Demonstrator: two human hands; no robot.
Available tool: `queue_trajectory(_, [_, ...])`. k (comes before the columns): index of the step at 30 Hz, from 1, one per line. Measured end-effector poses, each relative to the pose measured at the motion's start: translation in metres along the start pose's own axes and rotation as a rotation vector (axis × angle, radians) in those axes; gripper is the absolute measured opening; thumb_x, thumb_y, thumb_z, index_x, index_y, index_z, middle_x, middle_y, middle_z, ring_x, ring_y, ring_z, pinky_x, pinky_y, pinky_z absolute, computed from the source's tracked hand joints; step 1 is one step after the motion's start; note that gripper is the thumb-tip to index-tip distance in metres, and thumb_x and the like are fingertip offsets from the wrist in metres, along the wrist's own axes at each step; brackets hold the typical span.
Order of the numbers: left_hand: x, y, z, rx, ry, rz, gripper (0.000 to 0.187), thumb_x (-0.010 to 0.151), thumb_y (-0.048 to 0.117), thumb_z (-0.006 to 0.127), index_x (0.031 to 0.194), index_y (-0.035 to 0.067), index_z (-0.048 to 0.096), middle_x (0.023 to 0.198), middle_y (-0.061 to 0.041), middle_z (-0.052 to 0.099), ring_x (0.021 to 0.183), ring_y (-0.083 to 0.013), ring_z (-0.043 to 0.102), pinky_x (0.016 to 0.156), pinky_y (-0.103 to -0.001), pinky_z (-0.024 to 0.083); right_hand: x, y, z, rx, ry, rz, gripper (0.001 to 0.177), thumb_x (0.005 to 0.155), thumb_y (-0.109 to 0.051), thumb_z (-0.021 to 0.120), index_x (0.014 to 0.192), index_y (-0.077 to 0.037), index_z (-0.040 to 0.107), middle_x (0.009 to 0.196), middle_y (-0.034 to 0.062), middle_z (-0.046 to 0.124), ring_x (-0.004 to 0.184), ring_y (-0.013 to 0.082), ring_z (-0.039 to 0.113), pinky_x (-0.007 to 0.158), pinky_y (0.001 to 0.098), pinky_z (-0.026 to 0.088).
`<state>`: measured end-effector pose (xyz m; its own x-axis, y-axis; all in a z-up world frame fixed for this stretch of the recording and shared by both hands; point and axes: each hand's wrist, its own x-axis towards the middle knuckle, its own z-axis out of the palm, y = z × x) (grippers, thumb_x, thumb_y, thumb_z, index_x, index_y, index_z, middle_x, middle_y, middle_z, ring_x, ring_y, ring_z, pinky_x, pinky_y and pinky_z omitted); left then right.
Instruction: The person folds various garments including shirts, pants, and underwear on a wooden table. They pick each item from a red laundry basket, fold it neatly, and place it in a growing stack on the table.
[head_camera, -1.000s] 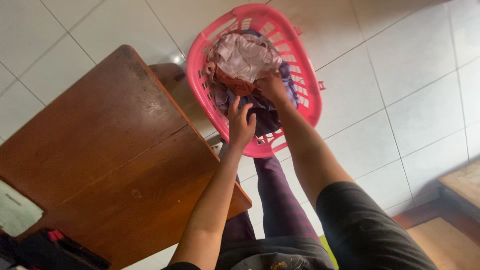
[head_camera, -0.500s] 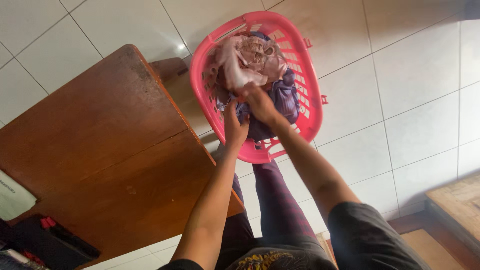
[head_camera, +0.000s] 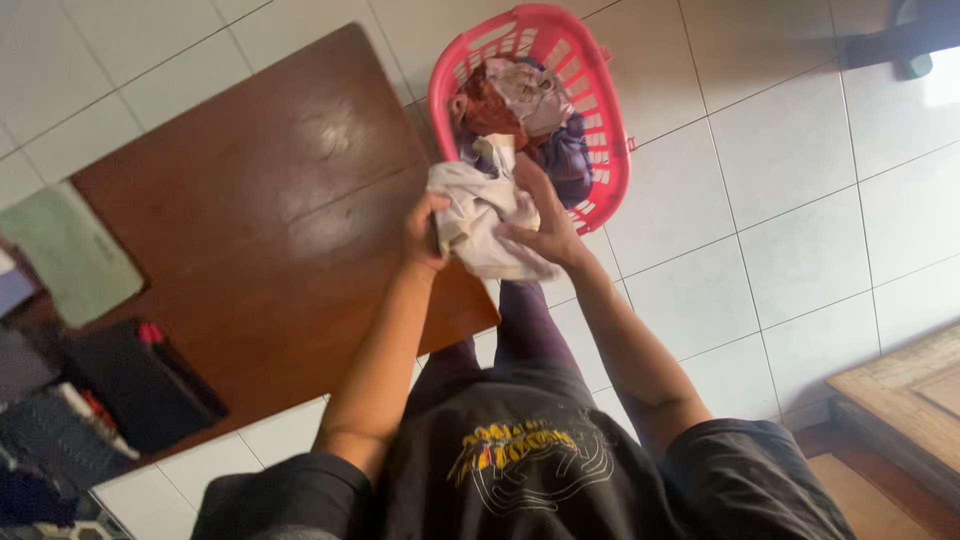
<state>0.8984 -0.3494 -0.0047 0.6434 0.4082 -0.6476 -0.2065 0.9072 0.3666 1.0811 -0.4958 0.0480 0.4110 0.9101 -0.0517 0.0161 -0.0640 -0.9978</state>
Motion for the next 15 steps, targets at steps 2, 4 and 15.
queue_trajectory(2, [-0.037, 0.037, 0.017, -0.024, -0.032, -0.012, 0.041, 0.085, 0.017, 0.063, 0.121, -0.002, 0.063, 0.108, -0.012, 0.070, 0.099, -0.0267, 0.070, 0.092, -0.041, 0.058, -0.017, -0.010, 0.024, 0.188, -0.210, 0.236, 0.068, 0.085, -0.018, 0.080, 0.145, -0.002, 0.052, 0.134, 0.0136, 0.057, 0.133, 0.0253, 0.053, 0.117, 0.0408, 0.039])
queue_trajectory(4, [-0.066, 0.068, 0.026, -0.051, -0.065, -0.026, 0.038, 0.088, 0.018, 0.065, 0.121, -0.002, 0.062, 0.109, -0.013, 0.070, 0.100, -0.0275, 0.071, 0.094, -0.042, 0.058, -0.036, -0.020, 0.058, -0.161, 0.212, 0.099, 0.060, 0.087, -0.018, 0.080, 0.140, -0.002, 0.056, 0.130, 0.0127, 0.057, 0.123, 0.0250, 0.056, 0.105, 0.0375, 0.046])
queue_trajectory(15, [-0.208, 0.084, 0.009, -0.068, -0.050, 0.276, 0.032, 0.101, 0.028, 0.062, 0.120, 0.001, 0.062, 0.104, -0.010, 0.071, 0.089, -0.0220, 0.069, 0.075, -0.038, 0.057, -0.084, -0.115, 0.208, -0.104, 0.044, -0.165, 0.022, 0.090, 0.002, 0.067, 0.109, 0.000, 0.057, 0.105, 0.0065, 0.063, 0.095, 0.0154, 0.071, 0.080, 0.0314, 0.065])
